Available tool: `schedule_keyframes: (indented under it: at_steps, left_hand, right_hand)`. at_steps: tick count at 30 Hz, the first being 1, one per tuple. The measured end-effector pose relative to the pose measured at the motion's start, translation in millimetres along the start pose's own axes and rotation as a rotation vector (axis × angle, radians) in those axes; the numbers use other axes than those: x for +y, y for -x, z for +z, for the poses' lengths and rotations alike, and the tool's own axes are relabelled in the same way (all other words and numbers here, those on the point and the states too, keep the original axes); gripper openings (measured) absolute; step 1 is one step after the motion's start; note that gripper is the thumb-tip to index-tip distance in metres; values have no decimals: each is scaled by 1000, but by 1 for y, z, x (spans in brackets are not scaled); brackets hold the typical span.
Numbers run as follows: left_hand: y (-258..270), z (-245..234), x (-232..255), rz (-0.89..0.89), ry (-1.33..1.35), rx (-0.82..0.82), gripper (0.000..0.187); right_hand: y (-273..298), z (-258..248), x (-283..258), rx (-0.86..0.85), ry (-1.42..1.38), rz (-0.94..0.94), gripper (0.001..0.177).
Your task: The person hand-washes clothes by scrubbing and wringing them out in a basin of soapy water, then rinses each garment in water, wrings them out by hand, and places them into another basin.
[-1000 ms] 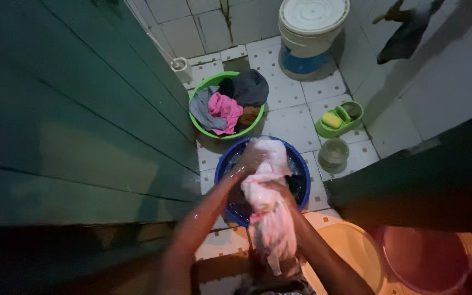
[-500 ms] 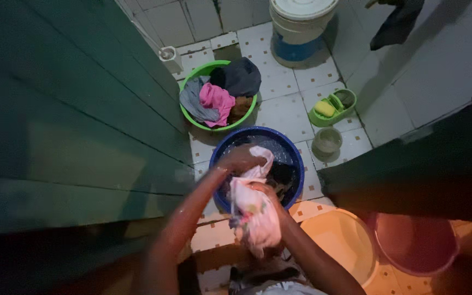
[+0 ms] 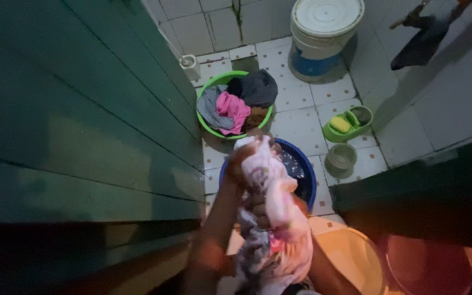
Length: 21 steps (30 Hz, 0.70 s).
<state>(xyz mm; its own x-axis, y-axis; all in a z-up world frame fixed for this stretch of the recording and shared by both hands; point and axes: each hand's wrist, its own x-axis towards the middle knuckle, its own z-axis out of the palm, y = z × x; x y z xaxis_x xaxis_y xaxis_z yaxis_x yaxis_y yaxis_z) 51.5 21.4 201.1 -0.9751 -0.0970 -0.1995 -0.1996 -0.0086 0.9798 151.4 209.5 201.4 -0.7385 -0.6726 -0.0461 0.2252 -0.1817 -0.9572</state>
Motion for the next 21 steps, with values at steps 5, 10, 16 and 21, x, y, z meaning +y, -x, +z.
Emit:
schedule_keyframes:
  at_steps: [5,10,16,21]
  left_hand:
    - [-16,-2,-15,-69,-20,-37,47]
    - [-30,1,-42,-190,-43,-114,45]
    - [-56,9,-61,-237,9,-112,43]
    - [-98,-54,-36,-107,141,99,41]
  right_hand:
    - [-32,-22,9,-186,31,145,58]
    - [-75,-8,47,-164,-5,250,57]
    - [-92,-24,56,46,-10,299,56]
    - [-123,-44,23,106,63,279,55]
